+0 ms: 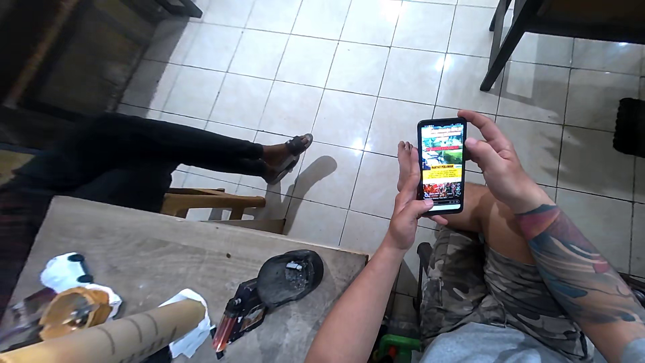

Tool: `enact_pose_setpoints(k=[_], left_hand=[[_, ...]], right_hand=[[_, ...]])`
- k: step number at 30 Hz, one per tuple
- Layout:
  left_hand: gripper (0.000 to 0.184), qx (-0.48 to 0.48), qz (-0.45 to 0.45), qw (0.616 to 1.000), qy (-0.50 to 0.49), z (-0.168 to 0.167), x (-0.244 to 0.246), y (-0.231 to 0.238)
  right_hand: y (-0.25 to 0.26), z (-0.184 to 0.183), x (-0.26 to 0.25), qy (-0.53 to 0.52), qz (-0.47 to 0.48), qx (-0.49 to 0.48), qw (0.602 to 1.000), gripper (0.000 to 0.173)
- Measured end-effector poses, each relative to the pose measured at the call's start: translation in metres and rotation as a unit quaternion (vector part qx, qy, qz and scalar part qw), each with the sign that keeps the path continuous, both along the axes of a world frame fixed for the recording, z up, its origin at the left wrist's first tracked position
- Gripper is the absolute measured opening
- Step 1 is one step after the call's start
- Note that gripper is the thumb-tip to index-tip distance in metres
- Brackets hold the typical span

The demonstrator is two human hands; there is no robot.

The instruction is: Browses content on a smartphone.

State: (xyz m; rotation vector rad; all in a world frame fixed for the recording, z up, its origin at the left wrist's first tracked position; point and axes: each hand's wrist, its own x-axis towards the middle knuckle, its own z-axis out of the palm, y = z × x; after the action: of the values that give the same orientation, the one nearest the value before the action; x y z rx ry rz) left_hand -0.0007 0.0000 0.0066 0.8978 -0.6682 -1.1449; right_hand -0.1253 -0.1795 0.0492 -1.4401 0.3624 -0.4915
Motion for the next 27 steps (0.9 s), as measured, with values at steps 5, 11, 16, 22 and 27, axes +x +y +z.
enact_pose_setpoints(k=[5, 11, 16, 22, 27], left_hand=[[0.082, 0.005, 0.003, 1.000, -0.003, 0.000, 0.000, 0.000], [0.081, 0.000, -0.001, 1.000, -0.004, 0.000, 0.001, 0.000], [0.081, 0.008, 0.003, 1.000, -0.013, 0.001, 0.000, 0.000], [0.081, 0.006, 0.004, 1.000, -0.007, 0.001, 0.001, 0.000], [0.082, 0.010, 0.002, 1.000, -0.005, 0.002, 0.001, 0.000]], right_hand=[[0.001, 0.001, 0.000, -0.001, 0.000, -0.001, 1.000, 0.049], [-0.003, -0.002, 0.003, -0.009, 0.002, -0.006, 1.000, 0.049], [-0.011, -0.009, 0.009, -0.032, 0.004, -0.013, 0.999, 0.049], [-0.010, -0.008, 0.009, -0.026, 0.005, -0.015, 1.000, 0.049], [-0.010, -0.008, 0.009, -0.023, 0.005, -0.015, 1.000, 0.049]])
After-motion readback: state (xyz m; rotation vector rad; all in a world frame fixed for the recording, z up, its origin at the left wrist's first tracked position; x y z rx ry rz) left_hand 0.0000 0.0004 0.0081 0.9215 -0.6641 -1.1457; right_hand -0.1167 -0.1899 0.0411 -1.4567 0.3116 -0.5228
